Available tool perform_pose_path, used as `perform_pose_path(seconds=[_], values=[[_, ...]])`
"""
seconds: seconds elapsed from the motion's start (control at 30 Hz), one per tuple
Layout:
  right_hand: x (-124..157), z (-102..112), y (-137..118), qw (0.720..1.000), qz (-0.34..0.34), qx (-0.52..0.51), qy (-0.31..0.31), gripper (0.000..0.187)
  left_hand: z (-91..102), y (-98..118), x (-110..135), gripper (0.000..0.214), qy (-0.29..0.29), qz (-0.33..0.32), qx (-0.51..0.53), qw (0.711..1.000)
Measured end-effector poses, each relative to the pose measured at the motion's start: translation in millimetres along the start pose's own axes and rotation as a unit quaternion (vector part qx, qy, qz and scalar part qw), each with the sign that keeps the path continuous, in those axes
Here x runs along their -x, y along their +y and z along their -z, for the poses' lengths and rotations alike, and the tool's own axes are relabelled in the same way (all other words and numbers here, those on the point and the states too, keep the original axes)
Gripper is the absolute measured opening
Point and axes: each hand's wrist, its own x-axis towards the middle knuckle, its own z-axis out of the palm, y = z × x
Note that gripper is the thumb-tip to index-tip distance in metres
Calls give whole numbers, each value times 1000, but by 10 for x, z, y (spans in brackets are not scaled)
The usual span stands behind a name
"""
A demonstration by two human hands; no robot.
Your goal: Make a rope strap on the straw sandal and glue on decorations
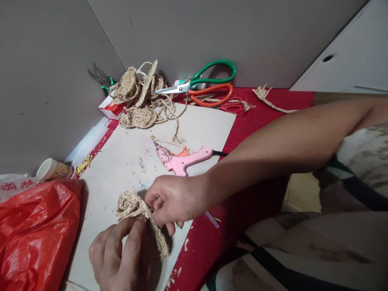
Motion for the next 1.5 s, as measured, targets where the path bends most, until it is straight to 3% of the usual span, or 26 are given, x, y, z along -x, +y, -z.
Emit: perform_pose_path(seconds=[0.3, 0.43, 0.67, 0.9, 1.0, 1.13, 1.27, 1.37, 1.5], values=[[-16, 38, 40, 1000, 17, 17, -18, 16, 32, -66, -57, 32, -30, -22, 21, 999], [-33, 41, 46, 999, 29, -8, -28, 26, 43, -14, -56, 29, -32, 10, 37, 999], [-52, 56, 92, 999, 46, -12, 7, 21, 29, 27, -30, 32, 10, 120, 71, 990], [-39, 69, 50, 996, 61, -45, 35, 23, 53, -300, 42, 33, 7, -17, -41, 999], [-29, 62, 19, 996, 58, -66, 29, 23, 61, -305, 36, 34, 37, -23, -42, 998], [-22, 79, 3, 996, 60, -70, 11, 23, 74, -243, -42, 34, 29, 1, 0, 1000], [-20, 95, 4, 996, 51, -65, -23, 23, 58, -237, -47, 32, 2, 80, 104, 991], [-27, 89, 7, 995, 49, -75, -46, 23, 30, -257, 17, 40, 8, 123, 175, 977], [-41, 88, 1, 994, 35, -86, -64, 22, 9, -218, 49, 36, 30, 168, 224, 959]])
